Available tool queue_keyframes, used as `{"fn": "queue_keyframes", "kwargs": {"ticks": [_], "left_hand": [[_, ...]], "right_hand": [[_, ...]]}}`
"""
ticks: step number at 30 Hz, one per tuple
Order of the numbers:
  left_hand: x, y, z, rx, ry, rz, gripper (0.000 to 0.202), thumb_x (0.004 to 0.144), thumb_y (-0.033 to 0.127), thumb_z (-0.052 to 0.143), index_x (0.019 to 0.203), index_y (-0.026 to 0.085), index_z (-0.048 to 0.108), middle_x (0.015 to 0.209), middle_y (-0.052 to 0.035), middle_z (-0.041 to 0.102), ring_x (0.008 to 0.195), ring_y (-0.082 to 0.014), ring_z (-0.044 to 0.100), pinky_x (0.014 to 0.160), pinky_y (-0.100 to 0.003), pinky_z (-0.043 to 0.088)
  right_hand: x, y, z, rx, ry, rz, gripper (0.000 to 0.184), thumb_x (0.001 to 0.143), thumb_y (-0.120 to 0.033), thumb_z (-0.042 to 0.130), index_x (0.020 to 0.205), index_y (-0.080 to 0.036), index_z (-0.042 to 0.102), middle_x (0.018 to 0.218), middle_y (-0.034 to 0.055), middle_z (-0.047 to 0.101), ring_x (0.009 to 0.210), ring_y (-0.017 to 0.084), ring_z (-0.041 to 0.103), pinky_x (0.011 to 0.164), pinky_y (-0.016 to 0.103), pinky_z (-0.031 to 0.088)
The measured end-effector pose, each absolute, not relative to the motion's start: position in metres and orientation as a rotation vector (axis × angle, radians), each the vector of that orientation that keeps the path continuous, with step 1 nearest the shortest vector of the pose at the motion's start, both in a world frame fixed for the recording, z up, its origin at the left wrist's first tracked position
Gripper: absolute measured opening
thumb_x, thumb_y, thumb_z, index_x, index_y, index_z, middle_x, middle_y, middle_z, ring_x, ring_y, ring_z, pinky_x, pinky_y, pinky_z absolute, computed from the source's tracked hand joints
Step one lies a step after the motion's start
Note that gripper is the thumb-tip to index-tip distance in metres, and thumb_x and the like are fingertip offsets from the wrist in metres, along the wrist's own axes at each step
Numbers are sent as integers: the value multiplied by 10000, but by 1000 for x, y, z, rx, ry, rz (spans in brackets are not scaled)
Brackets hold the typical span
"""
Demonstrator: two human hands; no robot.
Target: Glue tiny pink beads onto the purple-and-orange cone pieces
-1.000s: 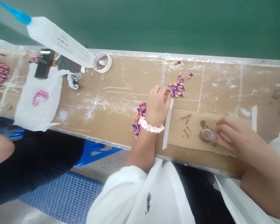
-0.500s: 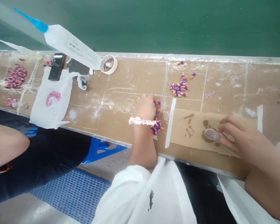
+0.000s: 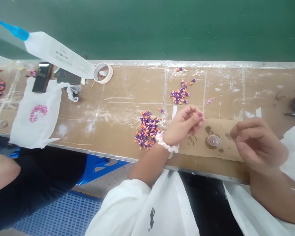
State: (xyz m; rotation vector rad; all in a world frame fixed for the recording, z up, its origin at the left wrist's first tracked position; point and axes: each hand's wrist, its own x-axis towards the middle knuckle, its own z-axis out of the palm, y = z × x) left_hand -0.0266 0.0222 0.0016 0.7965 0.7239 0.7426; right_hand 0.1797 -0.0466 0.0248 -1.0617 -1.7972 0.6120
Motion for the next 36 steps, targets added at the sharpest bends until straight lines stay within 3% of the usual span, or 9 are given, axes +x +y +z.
{"fn": "queue_keyframes", "kwargs": {"ticks": [5, 11, 19, 27, 32, 36], "left_hand": [[-7, -2, 4, 578, 480, 593, 290, 833, 389, 690, 855, 213, 461, 558, 105, 319, 469, -36, 241, 446, -148, 230], [-9, -5, 1, 544, 413, 559, 214, 869, 340, 638, 888, 231, 455, 582, 107, 287, 467, -34, 193, 445, -147, 209], [-5, -11, -5, 569, 329, 565, 219, 871, 346, 636, 908, 218, 463, 642, 78, 408, 468, -24, 255, 452, -165, 207], [-6, -11, -6, 634, 328, 602, 218, 882, 349, 633, 910, 205, 472, 639, 73, 409, 490, -32, 289, 467, -171, 230], [-6, -14, -3, 804, 332, 708, 163, 929, 332, 577, 922, 205, 474, 715, 52, 452, 545, -36, 348, 533, -178, 314], [-7, -17, 0, 941, 426, 751, 216, 933, 409, 557, 905, 214, 466, 777, 29, 471, 612, -57, 414, 595, -200, 374]], "right_hand": [[167, -50, 16, -1147, -1721, 591, 204, 776, -49, 626, 858, -225, 565, 842, 5, 526, 692, 145, 556, 601, 323, 467], [161, -54, 14, -1197, -1759, 586, 206, 786, -36, 606, 861, -220, 552, 856, 0, 532, 713, 131, 552, 617, 304, 452], [159, -57, 16, -1147, -1791, 687, 185, 816, -51, 603, 880, -213, 541, 885, 6, 528, 713, 109, 536, 607, 268, 454], [158, -57, 16, -1154, -1789, 726, 194, 822, -49, 592, 893, -223, 542, 892, 12, 531, 731, 123, 544, 624, 278, 465], [157, -58, 17, -1193, -1747, 769, 200, 809, -48, 582, 877, -234, 548, 874, 14, 535, 727, 143, 550, 612, 299, 464], [156, -58, 19, -1198, -1715, 802, 199, 801, -44, 577, 850, -234, 546, 835, 13, 527, 700, 147, 533, 586, 305, 452]]}}
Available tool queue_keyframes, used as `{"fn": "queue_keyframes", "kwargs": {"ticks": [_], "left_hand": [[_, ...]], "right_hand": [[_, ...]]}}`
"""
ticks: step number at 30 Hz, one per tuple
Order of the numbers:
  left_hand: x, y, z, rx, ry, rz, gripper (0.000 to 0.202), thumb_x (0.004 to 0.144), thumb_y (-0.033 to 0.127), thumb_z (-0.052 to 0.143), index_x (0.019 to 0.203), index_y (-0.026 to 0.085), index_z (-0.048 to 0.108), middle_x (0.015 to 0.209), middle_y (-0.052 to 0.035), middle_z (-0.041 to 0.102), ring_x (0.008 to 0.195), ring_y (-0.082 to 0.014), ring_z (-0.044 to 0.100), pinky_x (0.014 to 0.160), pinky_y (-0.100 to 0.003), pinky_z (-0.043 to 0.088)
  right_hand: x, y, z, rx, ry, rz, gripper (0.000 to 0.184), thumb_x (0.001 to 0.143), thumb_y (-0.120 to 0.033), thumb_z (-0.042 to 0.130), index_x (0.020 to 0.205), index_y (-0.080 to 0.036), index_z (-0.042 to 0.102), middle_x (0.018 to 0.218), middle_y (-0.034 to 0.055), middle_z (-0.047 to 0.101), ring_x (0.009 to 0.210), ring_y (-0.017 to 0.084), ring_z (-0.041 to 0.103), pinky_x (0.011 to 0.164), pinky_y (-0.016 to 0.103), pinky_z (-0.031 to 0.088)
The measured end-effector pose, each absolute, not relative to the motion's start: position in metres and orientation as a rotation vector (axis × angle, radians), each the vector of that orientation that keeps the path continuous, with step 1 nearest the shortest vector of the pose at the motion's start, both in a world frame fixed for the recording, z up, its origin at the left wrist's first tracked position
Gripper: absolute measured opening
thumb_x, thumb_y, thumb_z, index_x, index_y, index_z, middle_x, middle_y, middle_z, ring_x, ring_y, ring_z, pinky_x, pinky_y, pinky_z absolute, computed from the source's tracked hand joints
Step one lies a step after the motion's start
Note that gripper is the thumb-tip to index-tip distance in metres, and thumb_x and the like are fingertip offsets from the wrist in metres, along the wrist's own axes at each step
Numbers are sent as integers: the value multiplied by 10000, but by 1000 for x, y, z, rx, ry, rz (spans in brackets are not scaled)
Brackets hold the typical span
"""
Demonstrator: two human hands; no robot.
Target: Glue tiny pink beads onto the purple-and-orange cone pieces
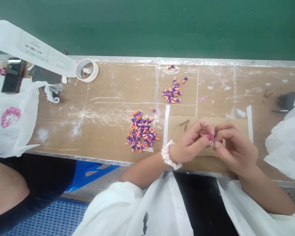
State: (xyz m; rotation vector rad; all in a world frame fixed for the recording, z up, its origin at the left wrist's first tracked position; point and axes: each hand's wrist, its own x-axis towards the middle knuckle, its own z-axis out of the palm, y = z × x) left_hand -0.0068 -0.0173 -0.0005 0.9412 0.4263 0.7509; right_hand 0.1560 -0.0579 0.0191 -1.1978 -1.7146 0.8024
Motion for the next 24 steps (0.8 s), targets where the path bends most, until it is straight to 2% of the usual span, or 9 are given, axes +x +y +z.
{"fn": "queue_keyframes", "kwargs": {"ticks": [3, 9, 18, 21, 24], "left_hand": [[-7, -19, -1, 942, 446, 752, 258, 923, 450, 558, 891, 215, 454, 809, 12, 465, 656, -75, 439, 608, -213, 386], [-6, -20, -3, 898, 410, 705, 298, 914, 477, 566, 884, 211, 435, 784, 20, 446, 610, -67, 384, 577, -214, 351], [-2, -22, -5, 744, 333, 697, 238, 926, 395, 577, 900, 208, 432, 742, 50, 417, 526, -33, 316, 505, -192, 269], [-1, -20, -6, 686, 293, 685, 244, 913, 396, 599, 911, 212, 439, 731, 55, 430, 514, -28, 332, 493, -183, 283], [-3, -15, -6, 717, 320, 705, 263, 900, 429, 613, 979, 222, 473, 701, 60, 452, 505, -34, 360, 494, -182, 319]], "right_hand": [[157, -57, 20, -1176, -1717, 815, 206, 796, -38, 582, 860, -232, 555, 841, 19, 536, 702, 150, 533, 578, 307, 447], [158, -57, 22, -1193, -1741, 815, 208, 803, -22, 578, 852, -222, 546, 859, 23, 541, 725, 140, 537, 602, 298, 449], [156, -57, 25, -1235, -1777, 736, 203, 805, -44, 571, 851, -240, 549, 858, 24, 551, 717, 153, 564, 586, 303, 472], [156, -57, 27, -1250, -1770, 683, 201, 806, -59, 593, 869, -248, 565, 857, 22, 555, 711, 154, 563, 590, 308, 475], [160, -56, 27, -1260, -1745, 621, 193, 804, -102, 645, 906, -257, 592, 889, 28, 569, 768, 174, 581, 664, 340, 498]]}}
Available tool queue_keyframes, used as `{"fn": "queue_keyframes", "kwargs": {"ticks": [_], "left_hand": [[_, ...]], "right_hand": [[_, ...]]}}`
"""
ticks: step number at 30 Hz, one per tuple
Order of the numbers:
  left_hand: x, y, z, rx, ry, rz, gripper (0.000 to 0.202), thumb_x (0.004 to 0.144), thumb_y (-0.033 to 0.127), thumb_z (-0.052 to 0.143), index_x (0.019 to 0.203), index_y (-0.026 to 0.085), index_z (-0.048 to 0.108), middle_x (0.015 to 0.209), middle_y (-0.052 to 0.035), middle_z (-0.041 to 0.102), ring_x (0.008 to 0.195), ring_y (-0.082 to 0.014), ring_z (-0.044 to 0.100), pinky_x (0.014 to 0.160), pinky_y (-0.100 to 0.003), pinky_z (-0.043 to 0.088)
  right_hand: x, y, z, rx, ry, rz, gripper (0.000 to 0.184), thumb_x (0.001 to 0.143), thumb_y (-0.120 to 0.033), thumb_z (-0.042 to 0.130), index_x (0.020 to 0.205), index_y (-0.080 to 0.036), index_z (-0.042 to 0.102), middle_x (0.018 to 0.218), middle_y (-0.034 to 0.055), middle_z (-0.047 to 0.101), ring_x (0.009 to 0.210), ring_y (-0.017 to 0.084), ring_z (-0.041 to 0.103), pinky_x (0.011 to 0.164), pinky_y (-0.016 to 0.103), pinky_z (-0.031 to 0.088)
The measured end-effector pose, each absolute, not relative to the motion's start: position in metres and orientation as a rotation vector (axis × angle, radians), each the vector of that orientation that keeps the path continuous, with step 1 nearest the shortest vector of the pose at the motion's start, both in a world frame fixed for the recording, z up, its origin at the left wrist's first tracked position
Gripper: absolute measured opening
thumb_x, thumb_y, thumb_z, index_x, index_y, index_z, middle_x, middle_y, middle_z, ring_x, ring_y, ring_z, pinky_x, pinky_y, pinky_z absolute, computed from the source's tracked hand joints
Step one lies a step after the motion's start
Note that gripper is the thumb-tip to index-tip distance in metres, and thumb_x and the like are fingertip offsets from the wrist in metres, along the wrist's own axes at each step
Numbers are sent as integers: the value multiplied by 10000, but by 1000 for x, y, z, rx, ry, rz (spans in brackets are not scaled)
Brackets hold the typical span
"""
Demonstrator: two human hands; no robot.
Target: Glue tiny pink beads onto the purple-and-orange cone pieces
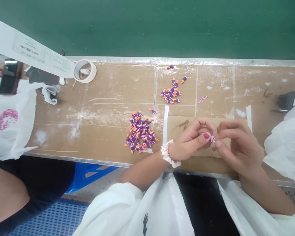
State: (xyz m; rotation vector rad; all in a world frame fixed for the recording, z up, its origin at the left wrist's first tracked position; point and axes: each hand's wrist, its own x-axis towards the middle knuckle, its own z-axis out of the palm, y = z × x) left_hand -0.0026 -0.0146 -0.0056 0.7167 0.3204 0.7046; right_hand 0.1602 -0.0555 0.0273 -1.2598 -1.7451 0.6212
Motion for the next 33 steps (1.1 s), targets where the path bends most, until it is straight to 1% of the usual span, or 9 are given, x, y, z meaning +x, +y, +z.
{"fn": "queue_keyframes", "kwargs": {"ticks": [3, 7, 10, 13, 15, 18, 23, 30, 33], "left_hand": [[-7, -1, -7, 790, 562, 806, 303, 878, 457, 635, 1014, 235, 479, 728, 52, 521, 506, -39, 393, 467, -171, 318], [-16, 29, -17, 805, 977, 1046, 254, 882, 401, 634, 1018, 248, 483, 670, 70, 516, 508, -50, 435, 440, -160, 315], [-23, 52, -26, 795, 1091, 1159, 333, 867, 308, 649, 1136, 267, 458, 751, 49, 608, 567, -63, 520, 489, -177, 393], [-29, 65, -28, 846, 1141, 1127, 503, 851, 222, 636, 1286, 270, 388, 837, 9, 671, 625, -85, 575, 508, -195, 413], [-32, 65, -26, 899, 1167, 1084, 477, 842, 202, 623, 1270, 248, 419, 816, 1, 670, 600, -85, 561, 495, -201, 397], [-34, 57, -18, 993, 1163, 1052, 301, 835, 220, 618, 1122, 220, 524, 781, 2, 644, 597, -82, 543, 532, -212, 422], [-32, 40, -7, 1085, 1088, 983, 189, 833, 276, 635, 1001, 215, 573, 785, -2, 630, 651, -101, 565, 619, -241, 470], [-33, 34, -3, 1157, 1098, 947, 141, 859, 275, 605, 975, 195, 594, 915, -26, 649, 747, -100, 599, 645, -221, 457], [-35, 34, -2, 1170, 1111, 950, 130, 865, 275, 596, 966, 194, 603, 937, -29, 655, 740, -97, 591, 639, -216, 451]], "right_hand": [[168, -48, 20, -1385, -1641, 540, 134, 833, -156, 635, 906, -262, 595, 906, 37, 586, 829, 204, 599, 742, 387, 506], [181, -29, -3, -1664, -1709, 428, 79, 851, -196, 599, 904, -256, 597, 834, 23, 596, 743, 191, 590, 712, 376, 511], [187, -14, -19, -1807, -1827, 463, 201, 846, -205, 577, 1042, -229, 613, 912, 46, 616, 669, 171, 568, 673, 369, 509], [188, -5, -26, -1859, -1933, 477, 370, 886, -258, 548, 1254, -221, 573, 1042, 84, 612, 715, 185, 585, 701, 383, 515], [186, -2, -27, -1878, -2000, 437, 456, 921, -327, 530, 1369, -247, 509, 1137, 106, 592, 804, 214, 609, 732, 397, 519], [180, 1, -27, -1916, -2118, 335, 537, 949, -438, 497, 1455, -268, 442, 1189, 139, 564, 899, 266, 615, 705, 406, 521], [171, 2, -26, -1937, -2252, 153, 531, 965, -505, 445, 1449, -287, 473, 1134, 144, 554, 846, 253, 598, 608, 348, 486], [170, 0, -23, -1931, -2234, 177, 464, 978, -498, 429, 1365, -294, 583, 1155, 139, 554, 852, 240, 596, 643, 360, 489], [171, -1, -23, -1954, -2224, 203, 450, 974, -502, 438, 1317, -286, 633, 1183, 143, 558, 868, 251, 608, 666, 381, 494]]}}
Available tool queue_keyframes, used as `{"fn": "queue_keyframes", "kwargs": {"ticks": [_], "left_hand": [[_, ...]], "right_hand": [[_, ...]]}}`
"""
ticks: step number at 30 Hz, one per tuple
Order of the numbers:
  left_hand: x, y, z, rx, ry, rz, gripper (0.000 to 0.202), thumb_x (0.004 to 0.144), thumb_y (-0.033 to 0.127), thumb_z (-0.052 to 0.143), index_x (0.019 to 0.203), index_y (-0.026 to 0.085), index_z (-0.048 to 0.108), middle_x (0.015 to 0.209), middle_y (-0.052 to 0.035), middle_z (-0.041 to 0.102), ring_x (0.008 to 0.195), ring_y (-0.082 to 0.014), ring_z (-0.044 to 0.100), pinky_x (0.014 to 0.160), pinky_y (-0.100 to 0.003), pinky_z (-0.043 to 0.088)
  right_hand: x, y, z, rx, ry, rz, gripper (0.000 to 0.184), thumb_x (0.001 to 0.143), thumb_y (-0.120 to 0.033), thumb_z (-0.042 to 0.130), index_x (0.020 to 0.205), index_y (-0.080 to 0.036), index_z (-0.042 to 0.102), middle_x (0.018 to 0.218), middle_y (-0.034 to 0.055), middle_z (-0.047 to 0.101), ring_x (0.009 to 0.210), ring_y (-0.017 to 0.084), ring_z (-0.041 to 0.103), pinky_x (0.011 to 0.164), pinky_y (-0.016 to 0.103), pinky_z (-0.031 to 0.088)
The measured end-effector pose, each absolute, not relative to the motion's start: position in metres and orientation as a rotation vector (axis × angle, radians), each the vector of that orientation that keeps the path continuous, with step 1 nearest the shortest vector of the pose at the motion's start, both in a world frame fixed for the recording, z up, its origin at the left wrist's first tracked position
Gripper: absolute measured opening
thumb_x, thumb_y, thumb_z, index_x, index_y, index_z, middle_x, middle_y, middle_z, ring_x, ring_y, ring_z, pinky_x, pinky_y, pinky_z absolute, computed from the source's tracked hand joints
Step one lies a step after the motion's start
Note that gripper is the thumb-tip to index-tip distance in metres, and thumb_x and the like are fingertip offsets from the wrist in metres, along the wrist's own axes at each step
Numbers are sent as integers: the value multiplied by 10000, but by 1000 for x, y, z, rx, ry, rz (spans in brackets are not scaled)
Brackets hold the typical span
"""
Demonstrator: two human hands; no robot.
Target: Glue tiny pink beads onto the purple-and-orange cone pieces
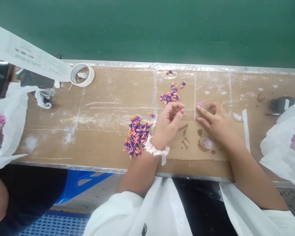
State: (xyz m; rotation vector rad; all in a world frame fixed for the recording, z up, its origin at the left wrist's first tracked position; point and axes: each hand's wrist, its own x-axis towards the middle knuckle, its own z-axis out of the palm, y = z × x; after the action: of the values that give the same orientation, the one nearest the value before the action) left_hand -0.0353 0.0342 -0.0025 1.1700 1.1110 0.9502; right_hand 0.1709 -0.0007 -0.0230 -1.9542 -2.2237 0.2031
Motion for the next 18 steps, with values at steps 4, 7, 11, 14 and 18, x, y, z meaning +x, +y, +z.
{"fn": "queue_keyframes", "kwargs": {"ticks": [4, 7, 11, 14, 18], "left_hand": [[-36, 33, -2, 1184, 1113, 936, 133, 875, 281, 581, 970, 191, 607, 846, -13, 629, 690, -92, 553, 616, -210, 433], [-35, 32, -1, 1182, 1101, 930, 120, 877, 273, 568, 953, 186, 601, 813, -6, 604, 669, -88, 529, 598, -206, 419], [-34, 31, 0, 1191, 1083, 912, 111, 875, 267, 562, 939, 182, 592, 817, -6, 593, 673, -86, 524, 601, -204, 421], [-31, 29, 0, 1198, 1090, 880, 105, 867, 256, 573, 937, 179, 591, 785, 3, 587, 646, -81, 504, 603, -204, 420], [-22, 21, -3, 1194, 1043, 818, 141, 856, 233, 591, 986, 177, 596, 815, -7, 612, 675, -86, 527, 633, -212, 437]], "right_hand": [[179, -1, -27, -1890, -2053, 342, 333, 948, -440, 526, 1179, -294, 716, 1123, 101, 587, 892, 239, 623, 721, 397, 519], [184, -2, -29, -1840, -1890, 425, 217, 920, -323, 573, 1017, -275, 761, 1007, 66, 607, 840, 208, 627, 712, 373, 523], [180, 0, -28, -1891, -1789, 481, 159, 912, -263, 563, 857, -232, 709, 923, 53, 621, 775, 197, 599, 683, 354, 502], [175, 5, -31, -1933, -1838, 419, 149, 911, -221, 517, 791, -219, 605, 899, 69, 598, 821, 223, 577, 728, 375, 484], [177, 5, -33, -1880, -1809, 407, 135, 889, -175, 484, 766, -225, 506, 872, 77, 553, 855, 246, 555, 780, 412, 469]]}}
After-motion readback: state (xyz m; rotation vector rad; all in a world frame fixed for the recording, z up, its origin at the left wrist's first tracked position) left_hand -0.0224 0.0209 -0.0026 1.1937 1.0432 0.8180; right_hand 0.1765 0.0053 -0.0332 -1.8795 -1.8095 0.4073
